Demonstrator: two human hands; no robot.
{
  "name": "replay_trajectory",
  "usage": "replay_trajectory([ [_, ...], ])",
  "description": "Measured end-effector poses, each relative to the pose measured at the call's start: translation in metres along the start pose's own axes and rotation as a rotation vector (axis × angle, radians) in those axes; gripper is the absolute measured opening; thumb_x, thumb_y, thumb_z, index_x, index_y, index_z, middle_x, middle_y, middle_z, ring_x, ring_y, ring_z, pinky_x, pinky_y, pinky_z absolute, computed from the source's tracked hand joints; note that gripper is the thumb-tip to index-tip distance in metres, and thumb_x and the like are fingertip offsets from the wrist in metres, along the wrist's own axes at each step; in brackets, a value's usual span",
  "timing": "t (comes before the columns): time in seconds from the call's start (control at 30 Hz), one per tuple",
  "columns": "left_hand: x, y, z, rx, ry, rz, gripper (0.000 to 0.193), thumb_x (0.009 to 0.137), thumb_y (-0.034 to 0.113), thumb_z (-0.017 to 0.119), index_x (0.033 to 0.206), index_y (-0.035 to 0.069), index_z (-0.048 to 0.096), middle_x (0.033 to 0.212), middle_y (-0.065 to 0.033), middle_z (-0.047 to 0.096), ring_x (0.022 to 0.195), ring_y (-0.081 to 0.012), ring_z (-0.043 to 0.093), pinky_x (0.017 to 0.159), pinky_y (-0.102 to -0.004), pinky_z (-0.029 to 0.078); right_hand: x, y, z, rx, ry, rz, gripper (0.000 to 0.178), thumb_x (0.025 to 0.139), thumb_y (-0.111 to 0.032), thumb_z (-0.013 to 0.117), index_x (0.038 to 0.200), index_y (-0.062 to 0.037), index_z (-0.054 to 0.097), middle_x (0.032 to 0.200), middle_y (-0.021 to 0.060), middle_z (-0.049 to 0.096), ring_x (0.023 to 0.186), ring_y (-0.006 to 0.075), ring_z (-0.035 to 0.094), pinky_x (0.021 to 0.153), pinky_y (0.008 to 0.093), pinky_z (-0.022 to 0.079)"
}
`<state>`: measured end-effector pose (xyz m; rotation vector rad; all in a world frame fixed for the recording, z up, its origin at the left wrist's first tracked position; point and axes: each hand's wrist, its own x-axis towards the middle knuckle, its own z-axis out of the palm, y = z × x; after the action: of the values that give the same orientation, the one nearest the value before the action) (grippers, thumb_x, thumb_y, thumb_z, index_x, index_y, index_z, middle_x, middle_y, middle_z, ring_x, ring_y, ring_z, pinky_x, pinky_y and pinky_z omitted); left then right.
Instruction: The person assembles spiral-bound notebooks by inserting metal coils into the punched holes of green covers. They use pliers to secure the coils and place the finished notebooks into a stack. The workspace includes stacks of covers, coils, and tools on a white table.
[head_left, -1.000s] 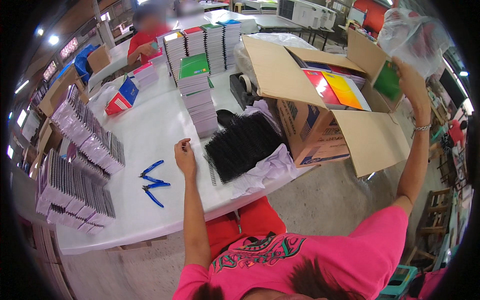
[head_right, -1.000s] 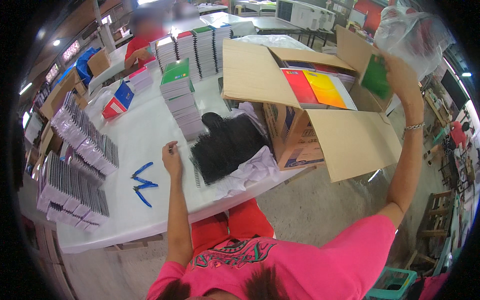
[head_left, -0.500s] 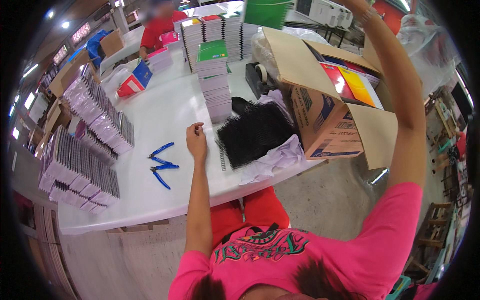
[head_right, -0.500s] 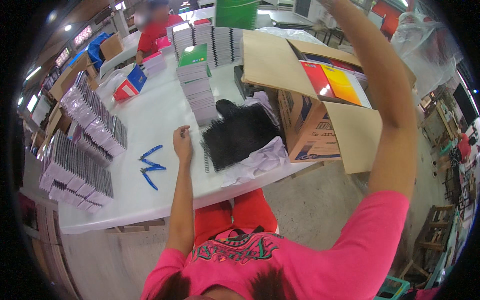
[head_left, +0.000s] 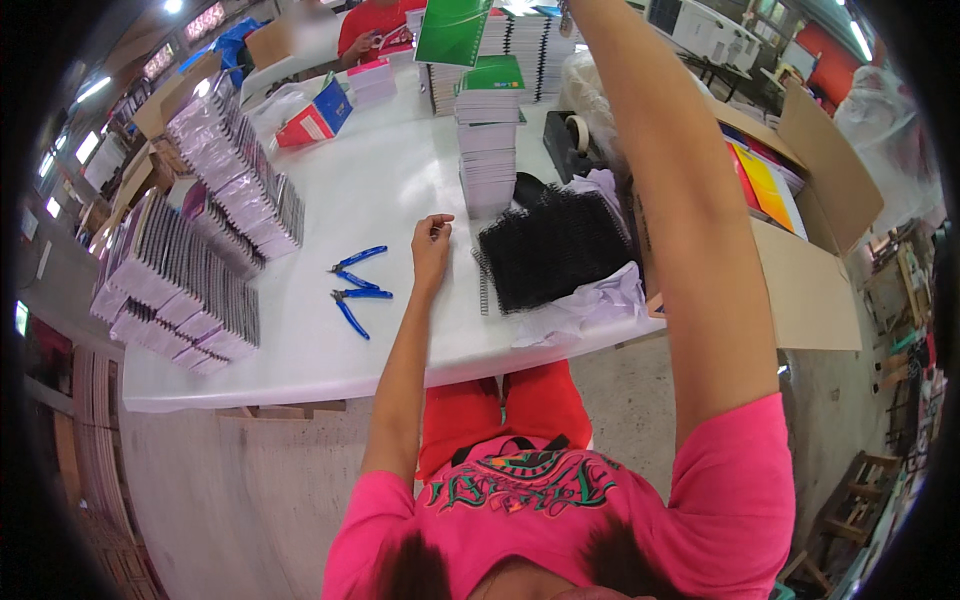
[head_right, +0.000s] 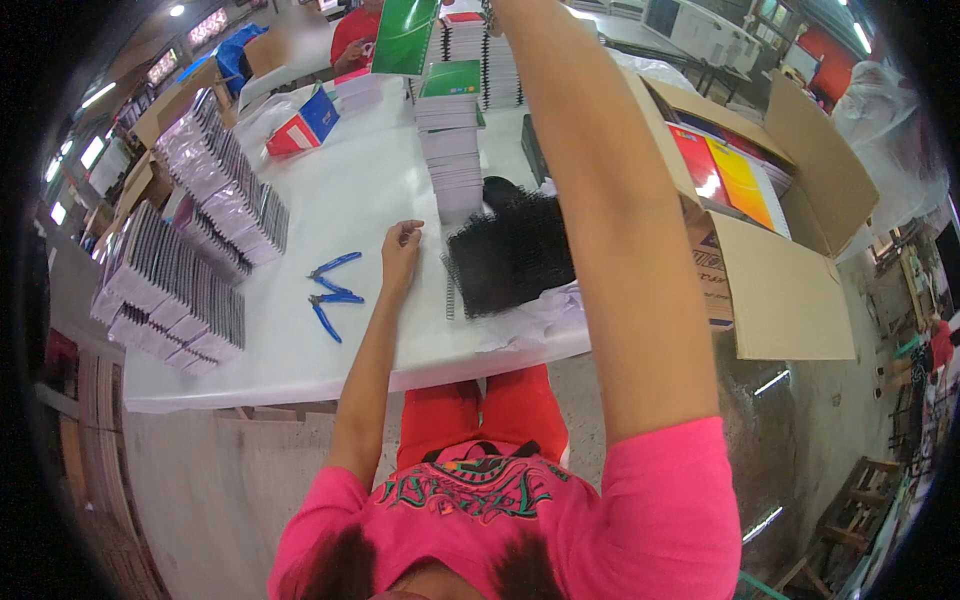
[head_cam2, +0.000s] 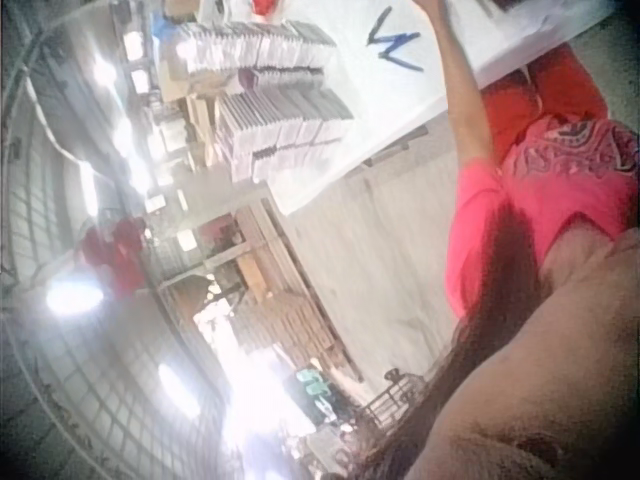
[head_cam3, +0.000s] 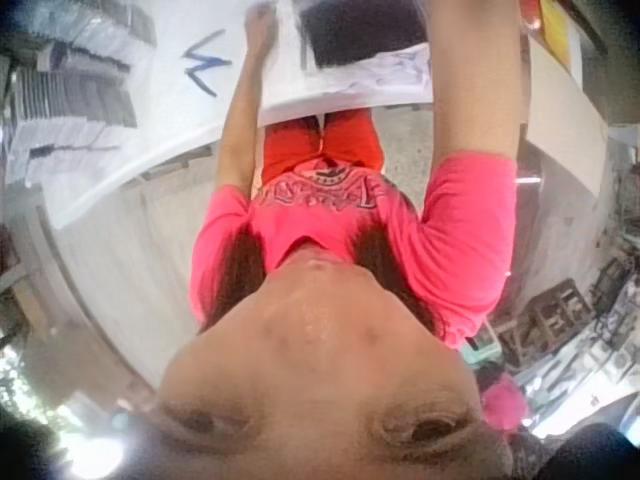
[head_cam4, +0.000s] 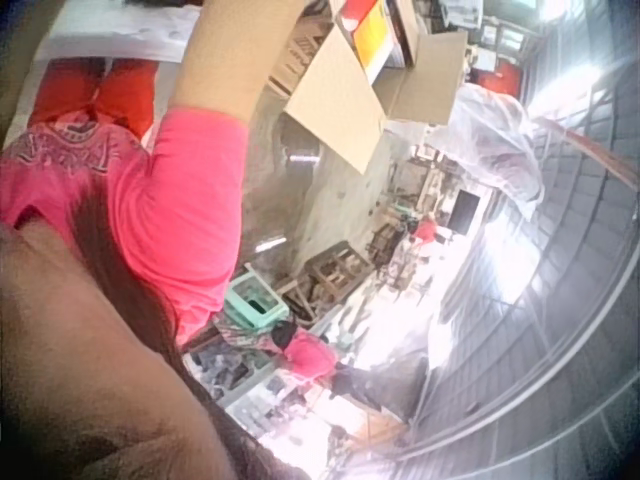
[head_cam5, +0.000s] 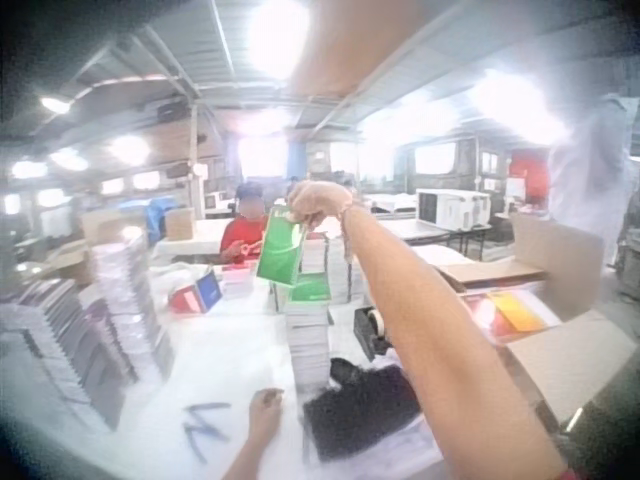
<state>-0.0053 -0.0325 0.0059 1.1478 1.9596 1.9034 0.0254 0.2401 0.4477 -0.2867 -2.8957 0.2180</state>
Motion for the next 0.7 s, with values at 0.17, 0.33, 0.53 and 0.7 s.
replay_trajectory([
  [0.17,-0.014,0.007,-0.047,0.081,0.034,-0.150,0.023,0.091,0.015,0.064,0.112,0.009,0.068,0.106,-0.0096,0.059,0.095,-0.0210,0.056,0.087,-0.0332,0.045,-0.038,-0.089,0.077,0.360,0.204,0.001,0.021,0.082,-0.018,0.067,0.096,-0.0024,0.069,0.067,0.0066,0.064,0.056,0.0161,0.061,0.050,0.0327,0.052],
  [0.33,-0.046,0.025,-0.095,0.759,0.229,-0.133,0.047,0.086,0.033,0.070,0.128,0.015,0.058,0.132,-0.0173,0.046,0.122,-0.0345,0.044,0.100,-0.0550,0.035,-0.123,-0.147,0.124,0.522,0.237,-0.018,0.037,0.089,-0.013,0.066,0.124,-0.0030,0.062,0.092,0.0088,0.068,0.079,0.0198,0.064,0.071,0.0336,0.051],
  [0.53,-0.091,0.023,-0.131,0.903,0.024,-0.456,0.090,0.083,0.067,0.061,0.154,0.020,0.032,0.157,-0.0337,0.009,0.145,-0.0546,0.000,0.107,-0.0745,-0.001,-0.199,-0.119,0.214,0.690,0.333,-0.009,0.030,0.090,-0.009,0.064,0.119,-0.0012,0.064,0.090,0.0007,0.064,0.080,0.0078,0.056,0.066,0.0243,0.047],
  [0.7,-0.068,-0.003,-0.114,0.936,0.002,-0.277,0.088,0.085,0.067,0.057,0.152,0.014,0.036,0.154,-0.0388,0.011,0.146,-0.0522,0.004,0.110,-0.0719,0.001,-0.246,-0.132,0.243,0.877,0.238,0.131,0.031,0.085,-0.008,0.066,0.115,0.0012,0.065,0.097,0.0125,0.069,0.091,0.0190,0.062,0.086,0.0324,0.046],
])
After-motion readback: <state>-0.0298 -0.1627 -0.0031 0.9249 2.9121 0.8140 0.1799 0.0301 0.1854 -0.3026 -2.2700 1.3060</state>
